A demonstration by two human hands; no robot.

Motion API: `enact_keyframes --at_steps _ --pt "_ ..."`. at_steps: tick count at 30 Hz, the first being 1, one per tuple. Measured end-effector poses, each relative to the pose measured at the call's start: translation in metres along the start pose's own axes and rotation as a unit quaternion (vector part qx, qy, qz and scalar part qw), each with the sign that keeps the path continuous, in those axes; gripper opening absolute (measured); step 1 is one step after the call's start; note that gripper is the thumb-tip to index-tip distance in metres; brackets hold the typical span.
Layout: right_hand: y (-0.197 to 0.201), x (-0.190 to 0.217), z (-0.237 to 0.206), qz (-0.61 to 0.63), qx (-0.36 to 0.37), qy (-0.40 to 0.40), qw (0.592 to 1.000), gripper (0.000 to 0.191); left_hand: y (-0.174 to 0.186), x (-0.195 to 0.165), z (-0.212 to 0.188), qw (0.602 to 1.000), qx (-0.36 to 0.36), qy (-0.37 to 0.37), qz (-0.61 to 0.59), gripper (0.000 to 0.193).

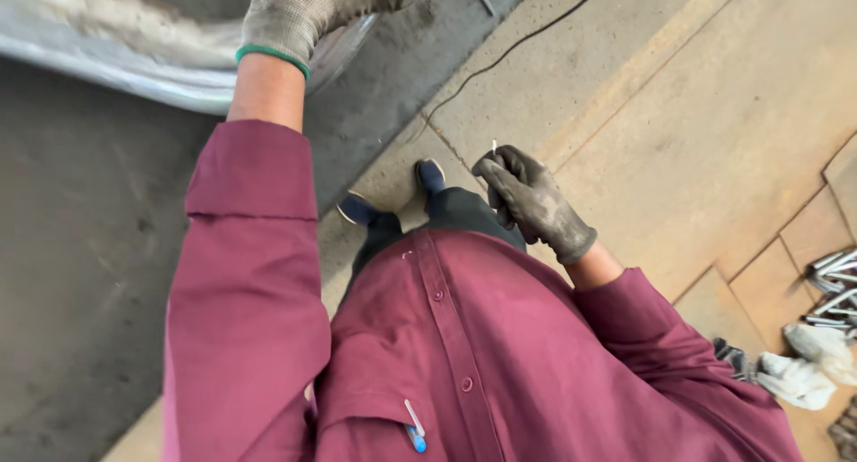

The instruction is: The person uses an angle grinder to grind and polish the welds and surfaces of curved stainless steel pipe sections on a metal workbench, producing sparks. They set the grinder down to file the pipe edges by hand, then resume grinding the pipe ends and finally move the finished pipe aside.

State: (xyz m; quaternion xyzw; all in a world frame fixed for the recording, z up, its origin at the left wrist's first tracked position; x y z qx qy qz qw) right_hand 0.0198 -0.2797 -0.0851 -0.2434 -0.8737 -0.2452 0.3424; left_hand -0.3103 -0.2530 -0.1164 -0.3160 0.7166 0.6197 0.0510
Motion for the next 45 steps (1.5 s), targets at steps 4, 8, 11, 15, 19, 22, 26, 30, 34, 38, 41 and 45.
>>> enact_keyframes --at_steps 4,8,11,15,19,22,26,30,34,38,41,45 --pt "0.013 -0.011 -0.004 -0.019 0.036 0.037 0.998 0.028 -0.008 -0.011 -0.048 0.993 0.086 0.043 0.066 0.097" --pt "0.038 -0.02 0.025 -0.014 0.069 0.108 0.992 0.025 -0.028 -0.01 -0.125 0.982 0.162 0.097 0.02 0.125" --pt "0.044 -0.042 0.047 -0.058 0.117 0.171 0.977 0.028 -0.038 -0.014 -0.176 0.962 0.233 0.14 0.032 0.127" --pt "0.015 -0.07 0.07 -0.205 0.178 0.318 0.908 0.03 -0.045 -0.028 -0.232 0.94 0.247 0.213 0.103 0.136" --pt "-0.03 -0.068 0.105 -0.323 0.133 0.527 0.774 0.023 -0.091 -0.068 -0.256 0.925 -0.065 0.137 0.349 0.095" --pt "-0.053 -0.055 0.123 -0.395 0.073 0.609 0.684 0.02 -0.124 -0.075 -0.262 0.879 -0.176 0.15 0.417 0.071" --pt "-0.067 -0.032 0.118 -0.441 0.042 0.669 0.597 0.022 -0.126 -0.064 -0.287 0.874 -0.167 0.136 0.436 0.071" --pt "-0.075 -0.01 0.112 -0.403 0.064 0.698 0.588 0.028 -0.109 -0.058 -0.302 0.896 -0.173 0.109 0.394 0.071" --pt "-0.082 0.006 0.122 -0.427 0.012 0.709 0.562 0.029 -0.094 -0.053 -0.291 0.944 -0.192 0.071 0.258 0.081" --pt "-0.092 0.004 0.137 -0.454 0.059 0.659 0.597 0.031 -0.083 -0.047 -0.282 0.934 -0.21 0.066 0.28 0.081" --pt "-0.098 -0.003 0.141 -0.439 0.07 0.665 0.6 0.026 -0.08 -0.046 -0.281 0.94 -0.208 0.074 0.258 0.082" --pt "-0.105 -0.015 0.149 -0.492 0.12 0.629 0.589 0.013 -0.078 -0.046 -0.278 0.946 -0.225 0.067 0.224 0.081"
Point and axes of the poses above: each hand's wrist, its own z-axis towards the middle knuckle, its own y-axis out of the back of the hand, x = y × z, the point moved 3 cm from there along z, towards the middle knuckle, and after that the axes turned 2 degrees about y, right-handed, at the moved point
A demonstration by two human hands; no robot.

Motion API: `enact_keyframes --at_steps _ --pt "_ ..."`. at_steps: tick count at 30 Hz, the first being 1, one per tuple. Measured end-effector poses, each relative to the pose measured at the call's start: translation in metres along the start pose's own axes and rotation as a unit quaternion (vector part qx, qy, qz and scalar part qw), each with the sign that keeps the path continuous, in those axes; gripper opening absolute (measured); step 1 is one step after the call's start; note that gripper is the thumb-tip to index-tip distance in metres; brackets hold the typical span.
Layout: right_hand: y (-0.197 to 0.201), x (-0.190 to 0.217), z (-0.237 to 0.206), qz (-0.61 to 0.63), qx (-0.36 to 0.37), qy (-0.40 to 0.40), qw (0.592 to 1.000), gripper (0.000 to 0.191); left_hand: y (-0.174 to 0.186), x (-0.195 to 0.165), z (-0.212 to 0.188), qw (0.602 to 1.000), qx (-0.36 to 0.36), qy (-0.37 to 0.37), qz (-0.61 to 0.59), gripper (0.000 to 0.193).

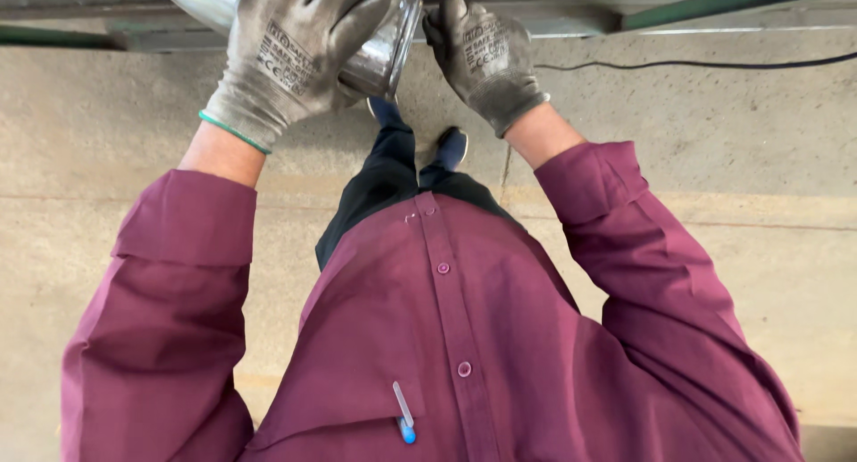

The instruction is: The person uses an angle grinder to grind and polish the welds and surfaces of curved stainless steel pipe sections on a metal workbench, producing sparks. They set the grinder down to file the pipe edges by hand, then resume grinding the pipe ends and finally move the finished pipe aside.

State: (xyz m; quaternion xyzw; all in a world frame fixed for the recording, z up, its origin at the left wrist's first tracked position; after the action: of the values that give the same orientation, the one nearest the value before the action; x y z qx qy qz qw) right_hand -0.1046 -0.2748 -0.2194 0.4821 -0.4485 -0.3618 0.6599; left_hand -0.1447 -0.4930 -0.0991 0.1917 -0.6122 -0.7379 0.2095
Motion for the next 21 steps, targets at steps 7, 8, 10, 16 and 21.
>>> enact_keyframes --at_steps 7,8,10,16,21 --pt "-0.01 -0.008 0.004 0.089 0.071 -0.056 0.992 0.023 0.006 0.002 0.015 1.0 -0.005 -0.012 0.006 0.068" --pt "-0.011 -0.008 0.004 0.104 0.084 -0.071 0.988 0.023 0.008 0.001 0.017 1.0 -0.006 -0.005 0.009 0.069" --pt "-0.013 -0.005 0.006 0.123 0.096 -0.075 0.985 0.022 0.012 0.003 0.021 1.0 -0.009 0.001 0.017 0.07" --pt "-0.013 0.005 -0.003 0.248 0.19 -0.064 0.948 0.026 0.016 0.005 0.024 1.0 0.0 0.004 0.006 0.075" --pt "0.002 0.026 -0.015 0.418 0.233 -0.049 0.877 0.024 0.013 0.005 0.014 0.999 0.013 0.027 0.036 0.083"
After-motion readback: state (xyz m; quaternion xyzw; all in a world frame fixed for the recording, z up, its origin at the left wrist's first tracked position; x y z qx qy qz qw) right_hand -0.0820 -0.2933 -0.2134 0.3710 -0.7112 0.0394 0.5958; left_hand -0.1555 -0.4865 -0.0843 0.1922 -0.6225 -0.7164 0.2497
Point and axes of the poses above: each hand's wrist, its own z-axis towards the middle knuckle, its own y-axis out of the back of the hand, x = y × z, the point moved 3 cm from there along z, towards the middle knuckle, and after that the axes turned 2 degrees about y, right-handed, at the moved point
